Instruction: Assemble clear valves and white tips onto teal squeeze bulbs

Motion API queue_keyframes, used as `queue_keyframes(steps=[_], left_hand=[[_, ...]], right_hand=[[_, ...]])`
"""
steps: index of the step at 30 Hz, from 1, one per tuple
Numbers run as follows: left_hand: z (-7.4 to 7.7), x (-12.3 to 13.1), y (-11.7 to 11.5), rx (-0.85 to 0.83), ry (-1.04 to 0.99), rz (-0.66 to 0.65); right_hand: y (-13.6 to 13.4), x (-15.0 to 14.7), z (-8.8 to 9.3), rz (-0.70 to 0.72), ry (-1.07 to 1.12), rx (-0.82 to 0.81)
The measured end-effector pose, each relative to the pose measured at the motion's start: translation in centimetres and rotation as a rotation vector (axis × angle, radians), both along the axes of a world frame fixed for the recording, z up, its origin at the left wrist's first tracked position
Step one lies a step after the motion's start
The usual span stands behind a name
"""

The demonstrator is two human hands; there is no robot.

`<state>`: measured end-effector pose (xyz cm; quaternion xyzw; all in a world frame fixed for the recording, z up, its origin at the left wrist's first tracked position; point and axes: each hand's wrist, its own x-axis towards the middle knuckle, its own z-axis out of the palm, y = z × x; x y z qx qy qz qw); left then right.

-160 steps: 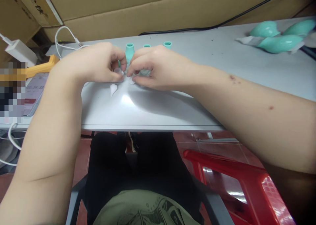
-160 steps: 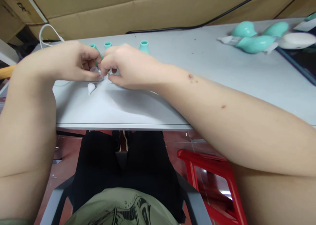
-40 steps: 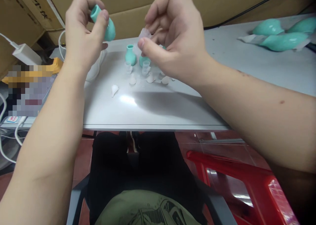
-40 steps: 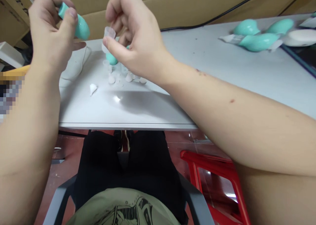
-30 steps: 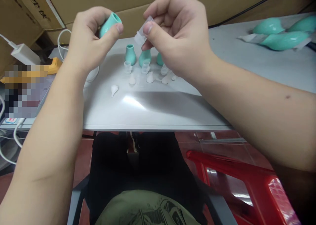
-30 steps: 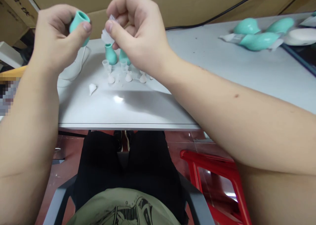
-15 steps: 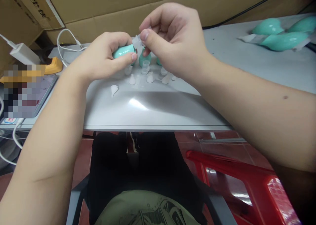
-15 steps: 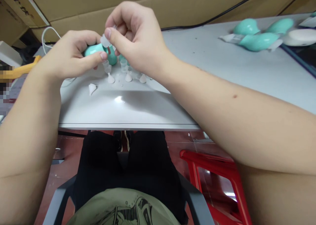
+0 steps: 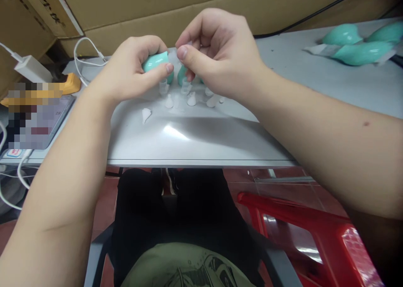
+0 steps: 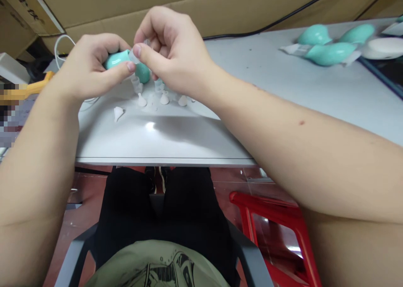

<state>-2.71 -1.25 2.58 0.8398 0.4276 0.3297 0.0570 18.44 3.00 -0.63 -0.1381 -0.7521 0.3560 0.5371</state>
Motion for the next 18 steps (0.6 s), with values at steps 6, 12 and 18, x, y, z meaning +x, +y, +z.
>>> queue_keyframes(steps=[6,12,18], left_hand=[[0.06,0.01,-0.08,0.009,0.07,0.051],[0.24,0.24,-0.52,-0.007,0.12,0.029],[0.17,0.55,-0.74,0.003,0.118,0.043]], right_hand=[[1.07,0.05,-0.46,0.034,-0.027,0.054],[0.95,-0.08,-0.81,0.009,-0.025,0.04],[0.57,-0.24,-0.74,-0.045,-0.015,0.043]])
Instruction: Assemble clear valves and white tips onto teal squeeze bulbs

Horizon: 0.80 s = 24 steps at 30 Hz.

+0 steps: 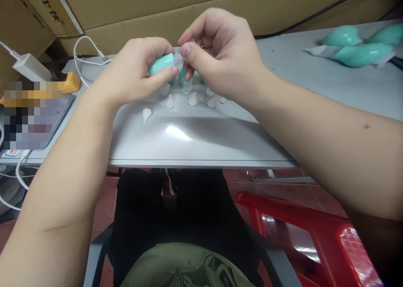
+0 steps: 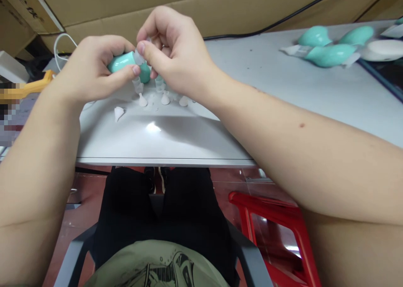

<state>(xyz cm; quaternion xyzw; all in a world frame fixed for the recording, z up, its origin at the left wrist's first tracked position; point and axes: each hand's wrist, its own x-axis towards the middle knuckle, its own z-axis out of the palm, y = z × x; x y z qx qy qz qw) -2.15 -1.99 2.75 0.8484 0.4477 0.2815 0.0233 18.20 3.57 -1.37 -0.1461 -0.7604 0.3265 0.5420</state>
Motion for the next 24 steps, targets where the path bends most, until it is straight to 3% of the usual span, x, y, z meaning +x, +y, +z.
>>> queue_keyframes(steps=[5,10,17,24], left_hand=[[-0.3,0.3,0.3,0.073,-0.059,-0.03],[-0.1,0.4,0.5,0.026,-0.04,-0.062],[0.6,0.1,0.2,-0.03,0.019,-0.024],[0.5,-0.1,0.5,-0.082,0.013,-0.019]], right_hand=[[-0.5,0.1,0.3,-0.023,0.027,-0.006],[-0.7,0.2,0.2,0.004,0.028,-0.076],[-1.1,0.6,0.6,-0.005,-0.146,-0.147],[-1.6,0.9,0.7,-0.134,-0.302,-0.095]])
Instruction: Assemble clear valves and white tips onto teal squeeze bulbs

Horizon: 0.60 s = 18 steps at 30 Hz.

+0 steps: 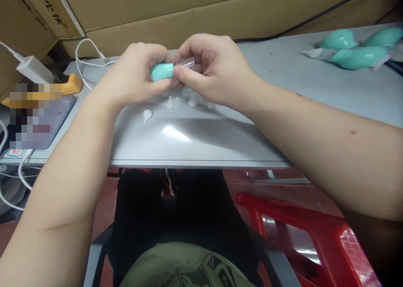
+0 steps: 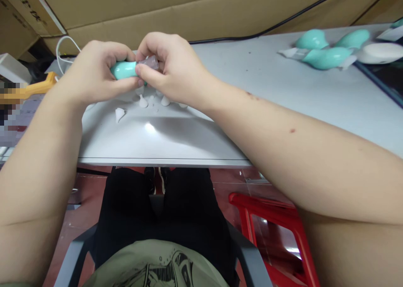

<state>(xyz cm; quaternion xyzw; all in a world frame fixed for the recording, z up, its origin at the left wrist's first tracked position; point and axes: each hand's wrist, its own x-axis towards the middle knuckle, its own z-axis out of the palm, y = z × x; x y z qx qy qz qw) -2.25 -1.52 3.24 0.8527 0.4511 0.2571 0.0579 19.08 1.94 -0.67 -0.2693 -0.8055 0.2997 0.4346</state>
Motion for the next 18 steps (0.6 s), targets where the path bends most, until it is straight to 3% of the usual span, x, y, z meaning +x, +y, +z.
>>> queue_keyframes(steps=[6,18], left_hand=[[0.19,0.09,-0.24,-0.021,-0.005,0.01],[0.3,-0.01,-0.23,-0.037,-0.002,-0.003]], right_hand=[[-0.02,0.27,0.01,-0.002,-0.052,-0.007],[-0.34,0.17,0.06,0.102,0.096,-0.069]])
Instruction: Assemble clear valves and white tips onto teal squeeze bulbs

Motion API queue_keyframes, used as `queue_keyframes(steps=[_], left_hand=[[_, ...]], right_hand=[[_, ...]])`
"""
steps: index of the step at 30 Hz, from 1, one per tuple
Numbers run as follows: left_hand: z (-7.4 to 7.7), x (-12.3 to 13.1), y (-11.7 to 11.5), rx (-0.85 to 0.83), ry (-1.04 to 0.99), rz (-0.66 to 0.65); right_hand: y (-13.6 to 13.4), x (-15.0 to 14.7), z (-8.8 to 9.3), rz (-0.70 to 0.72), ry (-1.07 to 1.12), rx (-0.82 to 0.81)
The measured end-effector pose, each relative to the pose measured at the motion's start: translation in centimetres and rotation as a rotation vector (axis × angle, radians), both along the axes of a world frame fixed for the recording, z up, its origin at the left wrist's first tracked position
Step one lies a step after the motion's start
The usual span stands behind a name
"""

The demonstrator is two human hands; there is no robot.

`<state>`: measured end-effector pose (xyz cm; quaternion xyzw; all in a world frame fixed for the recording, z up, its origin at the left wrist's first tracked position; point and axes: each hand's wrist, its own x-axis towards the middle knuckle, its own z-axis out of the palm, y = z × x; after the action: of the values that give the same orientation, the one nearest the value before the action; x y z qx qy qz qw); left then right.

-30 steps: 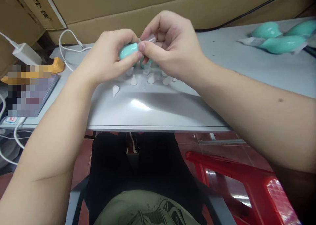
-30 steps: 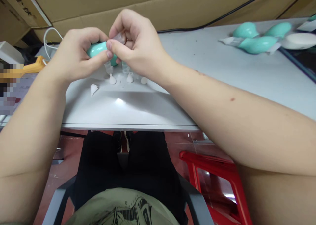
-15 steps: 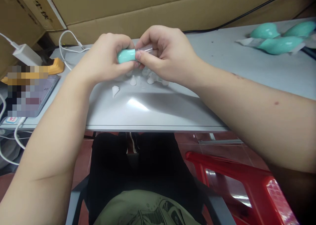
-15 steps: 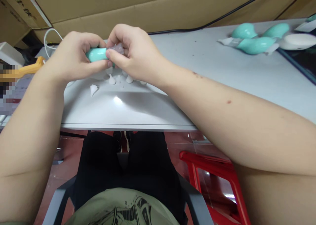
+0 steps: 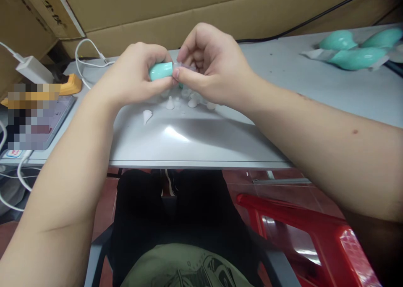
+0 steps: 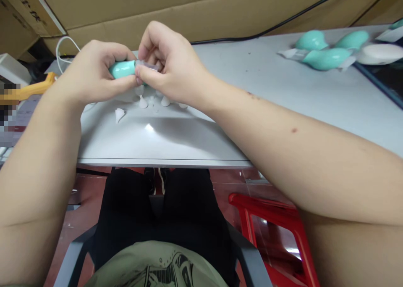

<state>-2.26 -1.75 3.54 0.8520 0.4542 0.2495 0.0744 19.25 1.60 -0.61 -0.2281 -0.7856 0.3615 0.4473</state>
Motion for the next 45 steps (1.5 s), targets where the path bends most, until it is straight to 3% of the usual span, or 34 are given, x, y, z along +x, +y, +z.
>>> queue_keyframes(steps=[10,16,45], left_hand=[[-0.1,-0.3,0.2,0.012,-0.034,0.014],[0.0,-0.3,0.2,0.002,-0.043,0.024],[0.1,-0.4,0.0,-0.008,-0.012,0.025]], right_hand=[[0.7,-0.3,0.4,0.002,0.122,0.081],[0.0,-0.6,0.1,0.045,0.205,0.011],[1.1,-0.3,0.1,0.002,0.129,-0.05]])
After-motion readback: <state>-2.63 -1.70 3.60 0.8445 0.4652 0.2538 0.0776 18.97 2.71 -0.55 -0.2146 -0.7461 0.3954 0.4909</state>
